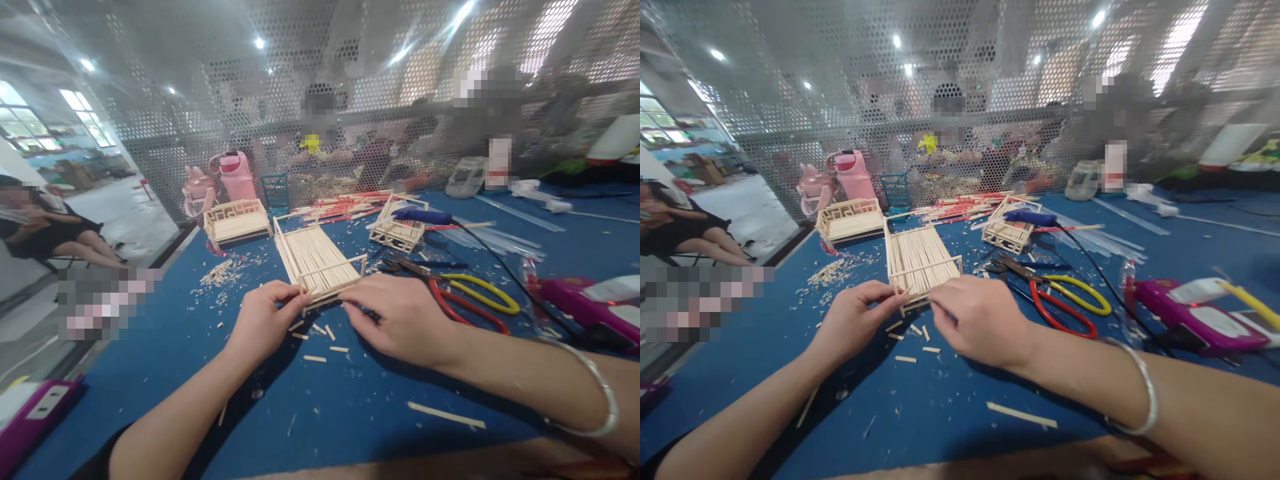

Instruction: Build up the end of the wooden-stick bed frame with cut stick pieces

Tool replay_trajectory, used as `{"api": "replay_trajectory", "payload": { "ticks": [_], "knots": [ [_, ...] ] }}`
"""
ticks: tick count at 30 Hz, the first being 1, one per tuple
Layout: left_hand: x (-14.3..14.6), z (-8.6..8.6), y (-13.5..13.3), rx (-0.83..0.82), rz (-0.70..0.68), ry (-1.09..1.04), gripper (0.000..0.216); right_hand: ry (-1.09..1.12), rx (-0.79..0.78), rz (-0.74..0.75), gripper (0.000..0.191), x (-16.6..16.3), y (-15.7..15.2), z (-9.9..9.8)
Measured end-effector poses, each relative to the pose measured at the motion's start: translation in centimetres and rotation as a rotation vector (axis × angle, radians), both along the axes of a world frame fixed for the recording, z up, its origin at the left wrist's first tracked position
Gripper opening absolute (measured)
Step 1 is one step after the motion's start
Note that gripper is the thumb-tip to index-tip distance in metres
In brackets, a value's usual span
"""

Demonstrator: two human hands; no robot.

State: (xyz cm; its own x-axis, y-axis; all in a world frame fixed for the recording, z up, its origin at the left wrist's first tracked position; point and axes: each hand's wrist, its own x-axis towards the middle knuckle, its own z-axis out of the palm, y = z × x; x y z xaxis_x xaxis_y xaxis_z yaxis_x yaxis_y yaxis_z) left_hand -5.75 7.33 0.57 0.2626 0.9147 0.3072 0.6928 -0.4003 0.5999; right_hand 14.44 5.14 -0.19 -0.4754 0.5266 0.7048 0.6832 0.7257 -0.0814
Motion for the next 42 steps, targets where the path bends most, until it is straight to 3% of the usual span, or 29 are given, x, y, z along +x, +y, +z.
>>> {"api": "replay_trajectory", "payload": {
  "ticks": [9,12,15,18,21,25,31,38,42],
  "knots": [
    [0.0,-0.1,0.0,0.012,0.009,0.006,0.016,0.049,-0.254,0.033,0.035,4.6,1.9,-2.5],
    [-0.1,-0.1,0.1,0.006,0.005,0.006,0.016,0.057,-0.287,0.088,0.025,3.8,1.4,-2.2],
    [-0.1,-0.2,0.1,-0.003,0.004,0.004,0.016,-0.059,-0.415,0.143,0.020,2.0,1.0,-1.5],
    [-0.1,-0.2,0.0,-0.003,0.001,0.002,0.017,-0.167,-0.578,0.072,0.018,-0.2,0.9,-0.8],
    [-0.1,-0.3,0.0,-0.001,-0.005,-0.001,0.017,-0.141,-0.636,-0.026,0.015,-1.7,0.9,-0.8],
    [0.0,-0.4,0.0,-0.008,-0.007,-0.012,0.017,-0.095,-0.639,-0.071,0.010,-2.4,0.8,-1.3],
    [0.0,-0.3,0.0,-0.015,-0.006,-0.014,0.017,-0.087,-0.637,0.001,0.007,-2.2,0.4,-1.0],
    [0.0,-0.3,0.0,-0.033,0.006,-0.011,0.015,0.259,-0.379,0.037,0.020,-1.0,1.3,-0.3],
    [0.1,-0.3,0.0,-0.038,0.008,0.000,0.015,0.243,-0.310,0.030,0.027,-1.0,1.9,-0.9]
  ]
}}
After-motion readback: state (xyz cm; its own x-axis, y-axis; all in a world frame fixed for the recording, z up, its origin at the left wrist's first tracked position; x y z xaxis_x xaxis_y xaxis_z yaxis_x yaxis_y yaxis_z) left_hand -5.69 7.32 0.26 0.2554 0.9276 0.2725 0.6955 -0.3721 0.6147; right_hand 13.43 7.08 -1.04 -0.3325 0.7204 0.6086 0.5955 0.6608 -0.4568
